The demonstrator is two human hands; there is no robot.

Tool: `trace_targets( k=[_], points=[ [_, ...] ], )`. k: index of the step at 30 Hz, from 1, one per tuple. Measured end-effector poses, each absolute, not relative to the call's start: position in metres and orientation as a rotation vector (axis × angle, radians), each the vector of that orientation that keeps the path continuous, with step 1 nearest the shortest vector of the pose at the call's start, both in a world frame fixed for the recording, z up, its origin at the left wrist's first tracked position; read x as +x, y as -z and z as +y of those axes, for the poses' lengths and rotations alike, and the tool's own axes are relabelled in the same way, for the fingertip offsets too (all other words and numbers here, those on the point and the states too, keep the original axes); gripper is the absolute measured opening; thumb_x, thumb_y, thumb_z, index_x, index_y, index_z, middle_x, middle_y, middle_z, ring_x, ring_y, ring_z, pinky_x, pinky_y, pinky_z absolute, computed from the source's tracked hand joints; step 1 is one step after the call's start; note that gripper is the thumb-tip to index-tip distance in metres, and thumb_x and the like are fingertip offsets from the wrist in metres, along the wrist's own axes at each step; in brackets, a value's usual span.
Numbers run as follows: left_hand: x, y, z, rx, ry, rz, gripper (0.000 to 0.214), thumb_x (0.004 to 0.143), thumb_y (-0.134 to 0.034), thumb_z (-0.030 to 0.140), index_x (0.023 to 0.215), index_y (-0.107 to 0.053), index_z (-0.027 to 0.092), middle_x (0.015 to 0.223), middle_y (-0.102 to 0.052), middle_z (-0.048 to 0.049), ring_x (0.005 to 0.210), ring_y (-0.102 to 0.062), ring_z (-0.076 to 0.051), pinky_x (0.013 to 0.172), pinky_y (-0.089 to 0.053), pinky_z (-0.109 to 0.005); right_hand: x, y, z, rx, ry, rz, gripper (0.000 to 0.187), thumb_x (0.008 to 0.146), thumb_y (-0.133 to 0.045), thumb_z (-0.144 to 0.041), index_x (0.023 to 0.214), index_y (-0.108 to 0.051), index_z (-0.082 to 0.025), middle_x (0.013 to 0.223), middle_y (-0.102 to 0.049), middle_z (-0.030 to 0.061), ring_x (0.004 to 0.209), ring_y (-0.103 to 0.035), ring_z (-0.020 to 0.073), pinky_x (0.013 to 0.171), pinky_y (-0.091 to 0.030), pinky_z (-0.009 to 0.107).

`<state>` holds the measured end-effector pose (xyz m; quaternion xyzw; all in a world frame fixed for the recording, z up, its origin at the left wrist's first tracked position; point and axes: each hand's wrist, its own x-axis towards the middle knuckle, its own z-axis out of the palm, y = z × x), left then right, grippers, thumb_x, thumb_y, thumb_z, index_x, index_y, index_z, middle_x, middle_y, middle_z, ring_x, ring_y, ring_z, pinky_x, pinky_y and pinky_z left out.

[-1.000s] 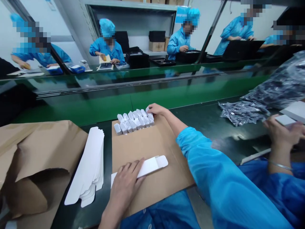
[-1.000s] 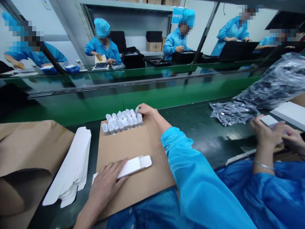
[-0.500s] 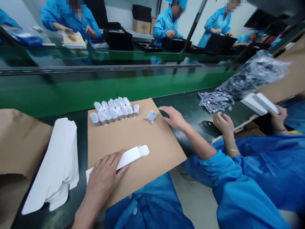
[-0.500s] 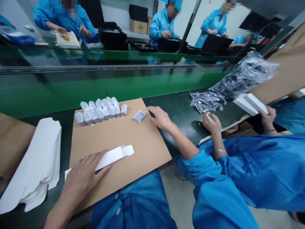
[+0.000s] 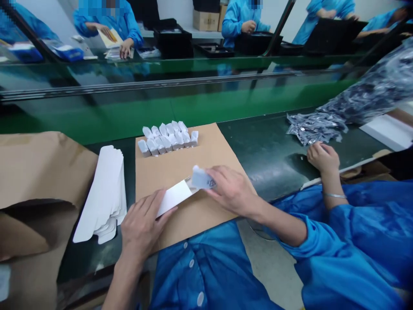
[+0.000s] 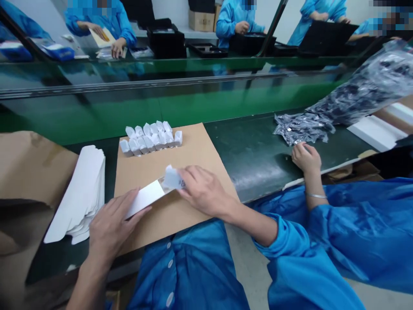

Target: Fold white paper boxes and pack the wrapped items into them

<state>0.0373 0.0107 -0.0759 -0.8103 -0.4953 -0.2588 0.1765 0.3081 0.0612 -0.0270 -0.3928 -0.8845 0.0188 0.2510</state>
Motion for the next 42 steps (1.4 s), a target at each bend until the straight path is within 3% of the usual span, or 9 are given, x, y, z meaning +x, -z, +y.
trace_targets(
  k=[9, 14, 17, 22, 28, 33, 36, 39, 42],
  points=[
    [0.055, 0.069, -0.002, -2.354, 0.875, -1.271, 0.047, 0.084, -0.068, 0.027, 0.127, -0.057, 0.009, 0.104, -0.073, -0.0127, 0.087, -0.066, -0.023, 0.075, -0.045, -0.032, 0.316, 0.006, 0.061, -0.827, -0.606, -2.64, 0.039, 0.087, -0.059, -0.01, 0.125, -0.056, -0.017, 0.115, -0.058, 0.0119, 0.107, -0.058, 0.0216, 0.089, -0.053, 0.037],
    [0.054, 0.068, -0.007, -2.302, 0.924, -1.323, 0.052, 0.081, -0.072, 0.027, 0.127, -0.057, 0.009, 0.105, -0.073, -0.0142, 0.088, -0.066, -0.024, 0.074, -0.045, -0.032, 0.301, 0.0, 0.047, -1.031, -1.195, -2.04, 0.038, 0.086, -0.059, -0.01, 0.123, -0.054, -0.019, 0.115, -0.063, 0.0074, 0.097, -0.065, 0.014, 0.088, -0.057, 0.031],
    [0.055, 0.069, -0.006, -2.216, 0.909, -1.369, 0.053, 0.081, -0.071, 0.029, 0.128, -0.057, 0.009, 0.103, -0.073, -0.0137, 0.087, -0.066, -0.024, 0.071, -0.043, -0.033, 0.294, 0.0, 0.036, -1.069, -1.297, -1.881, 0.041, 0.087, -0.059, -0.015, 0.127, -0.05, -0.02, 0.124, -0.061, 0.0082, 0.108, -0.064, 0.0146, 0.095, -0.055, 0.032],
    [0.067, 0.07, -0.004, -2.17, 0.873, -1.417, 0.045, 0.085, -0.066, 0.032, 0.125, -0.06, 0.011, 0.103, -0.073, -0.0121, 0.09, -0.065, -0.024, 0.075, -0.042, -0.034, 0.29, 0.0, 0.035, -1.13, -1.102, -2.033, 0.062, 0.084, -0.065, -0.019, 0.141, -0.042, -0.022, 0.127, -0.062, 0.0083, 0.117, -0.06, 0.0202, 0.104, -0.048, 0.041],
    [0.109, 0.062, 0.002, -2.319, 0.833, -1.6, 0.045, 0.093, -0.054, 0.035, 0.133, -0.054, 0.015, 0.117, -0.07, -0.0118, 0.099, -0.065, -0.024, 0.082, -0.044, -0.037, 0.287, 0.019, 0.06, -1.317, -0.991, -1.832, 0.029, 0.083, -0.067, -0.031, 0.11, -0.068, -0.021, 0.097, -0.07, 0.0049, 0.088, -0.066, 0.0193, 0.081, -0.056, 0.035],
    [0.058, 0.043, 0.022, -2.154, 0.943, -1.816, 0.064, 0.089, -0.053, 0.052, 0.142, -0.042, 0.018, 0.138, -0.057, -0.016, 0.127, -0.052, -0.03, 0.101, -0.043, -0.045, 0.372, 0.012, 0.111, -1.426, -1.009, -1.808, 0.034, 0.075, -0.074, -0.044, 0.102, -0.073, -0.024, 0.098, -0.073, 0.0098, 0.086, -0.069, 0.0228, 0.072, -0.055, 0.034],
    [-0.008, 0.041, 0.032, -1.754, 0.601, -2.395, 0.074, 0.088, -0.051, 0.054, 0.145, -0.037, 0.009, 0.14, -0.051, -0.0256, 0.122, -0.054, -0.042, 0.091, -0.048, -0.056, 0.456, 0.002, 0.152, -1.608, -0.931, -1.961, 0.031, 0.072, -0.074, -0.047, 0.098, -0.076, -0.029, 0.104, -0.073, 0.0114, 0.089, -0.07, 0.0241, 0.067, -0.052, 0.034],
    [-0.045, 0.048, 0.037, -1.671, 0.313, -2.682, 0.068, 0.089, -0.048, 0.051, 0.144, -0.04, 0.012, 0.134, -0.056, -0.0248, 0.112, -0.059, -0.046, 0.082, -0.05, -0.059, 0.509, 0.004, 0.184, -1.795, -0.834, -2.101, 0.031, 0.07, -0.073, -0.051, 0.093, -0.076, -0.031, 0.091, -0.074, 0.0107, 0.083, -0.071, 0.028, 0.064, -0.052, 0.041],
    [-0.048, 0.051, 0.039, -1.624, 0.312, -2.71, 0.063, 0.09, -0.046, 0.049, 0.143, -0.042, 0.015, 0.128, -0.061, -0.0234, 0.106, -0.063, -0.044, 0.078, -0.051, -0.059, 0.495, 0.01, 0.19, -1.97, -0.231, -2.101, 0.03, 0.078, -0.067, -0.05, 0.093, -0.074, -0.025, 0.081, -0.071, 0.0138, 0.085, -0.069, 0.0376, 0.07, -0.051, 0.056]
  ],
)
